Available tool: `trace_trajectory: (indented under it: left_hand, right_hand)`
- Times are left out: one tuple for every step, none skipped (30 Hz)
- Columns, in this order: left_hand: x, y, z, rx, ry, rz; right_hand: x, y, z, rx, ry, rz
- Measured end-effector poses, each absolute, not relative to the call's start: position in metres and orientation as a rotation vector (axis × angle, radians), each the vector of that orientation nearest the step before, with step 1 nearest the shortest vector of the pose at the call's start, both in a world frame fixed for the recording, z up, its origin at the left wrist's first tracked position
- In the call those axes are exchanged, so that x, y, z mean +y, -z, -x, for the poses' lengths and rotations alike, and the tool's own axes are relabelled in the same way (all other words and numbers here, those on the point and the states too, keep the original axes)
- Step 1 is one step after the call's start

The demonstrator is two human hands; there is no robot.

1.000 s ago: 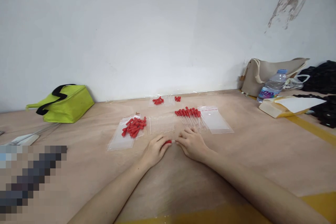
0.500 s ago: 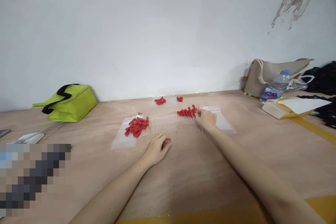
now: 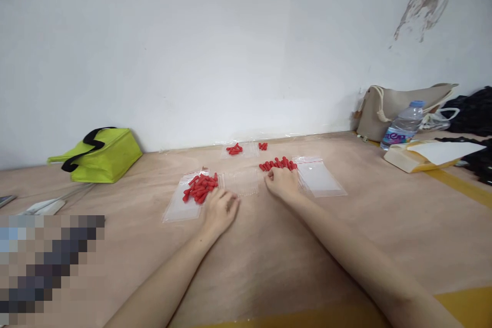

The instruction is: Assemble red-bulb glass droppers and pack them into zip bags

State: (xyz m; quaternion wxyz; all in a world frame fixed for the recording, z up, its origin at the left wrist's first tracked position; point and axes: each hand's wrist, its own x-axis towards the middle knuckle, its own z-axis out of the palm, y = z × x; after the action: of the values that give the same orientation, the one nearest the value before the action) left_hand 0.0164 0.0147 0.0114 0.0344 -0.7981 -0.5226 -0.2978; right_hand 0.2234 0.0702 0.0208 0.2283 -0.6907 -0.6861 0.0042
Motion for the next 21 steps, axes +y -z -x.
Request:
trace_trajectory:
  left_hand:
    - [0.020, -0.015, -0.008, -1.668, 0.888, 2.280]
    - [0.025, -0.020, 0.001, -1.729, 0.856, 2.144]
    - [0.030, -0.025, 0.011, -1.793, 0.809, 2.046]
    - [0.034, -0.029, 0.021, -1.854, 0.746, 1.989]
    - [0.038, -0.033, 0.031, -1.929, 0.689, 1.965]
    - [0.042, -0.037, 0.040, -2.000, 0.642, 1.976]
    - [0.044, -0.040, 0.047, -2.047, 0.585, 2.034]
    - [0.047, -0.042, 0.053, -2.085, 0.543, 2.090]
    - [0.048, -0.043, 0.057, -2.108, 0.512, 2.125]
    - [0.049, -0.044, 0.059, -2.125, 0.484, 2.156]
    - [0.050, -0.044, 0.060, -2.139, 0.463, 2.170]
    - [0.050, -0.043, 0.059, -2.148, 0.444, 2.174]
    - [0.050, -0.043, 0.058, -2.152, 0.425, 2.177]
    - [0.049, -0.042, 0.057, -2.152, 0.411, 2.174]
    - [0.049, -0.041, 0.055, -2.150, 0.402, 2.168]
    - [0.048, -0.040, 0.054, -2.145, 0.398, 2.160]
    - [0.048, -0.039, 0.053, -2.135, 0.394, 2.148]
    - [0.047, -0.038, 0.053, -2.122, 0.392, 2.136]
    - [0.047, -0.037, 0.052, -2.107, 0.391, 2.124]
    - [0.046, -0.037, 0.053, -2.094, 0.387, 2.110]
    - [0.046, -0.038, 0.053, -2.079, 0.388, 2.095]
  right_hand:
    - [0.071, -0.021, -0.217, -1.912, -0.041, 1.927]
    - [0.073, -0.021, -0.211, -1.928, -0.067, 1.955]
    - [0.075, -0.020, -0.206, -1.937, -0.091, 1.981]
    - [0.077, -0.020, -0.202, -1.939, -0.110, 2.004]
    - [0.079, -0.020, -0.199, -1.934, -0.127, 2.022]
    - [0.081, -0.019, -0.196, -1.928, -0.145, 2.034]
    - [0.083, -0.019, -0.193, -1.922, -0.161, 2.043]
    - [0.085, -0.020, -0.191, -1.917, -0.175, 2.050]
    - [0.087, -0.020, -0.190, -1.910, -0.189, 2.058]
    - [0.088, -0.021, -0.188, -1.902, -0.205, 2.068]
    - [0.090, -0.021, -0.188, -1.891, -0.225, 2.080]
    - [0.091, -0.022, -0.187, -1.879, -0.249, 2.095]
    - [0.093, -0.023, -0.187, -1.869, -0.274, 2.110]
    - [0.094, -0.023, -0.187, -1.861, -0.298, 2.121]
    - [0.096, -0.024, -0.187, -1.857, -0.317, 2.128]
    - [0.097, -0.024, -0.187, -1.856, -0.332, 2.131]
    - [0.098, -0.024, -0.187, -1.855, -0.342, 2.133]
    - [0.099, -0.023, -0.187, -1.855, -0.350, 2.133]
    - [0.100, -0.023, -0.186, -1.855, -0.358, 2.132]
    - [0.100, -0.023, -0.186, -1.854, -0.366, 2.132]
    - [0.100, -0.024, -0.186, -1.853, -0.370, 2.130]
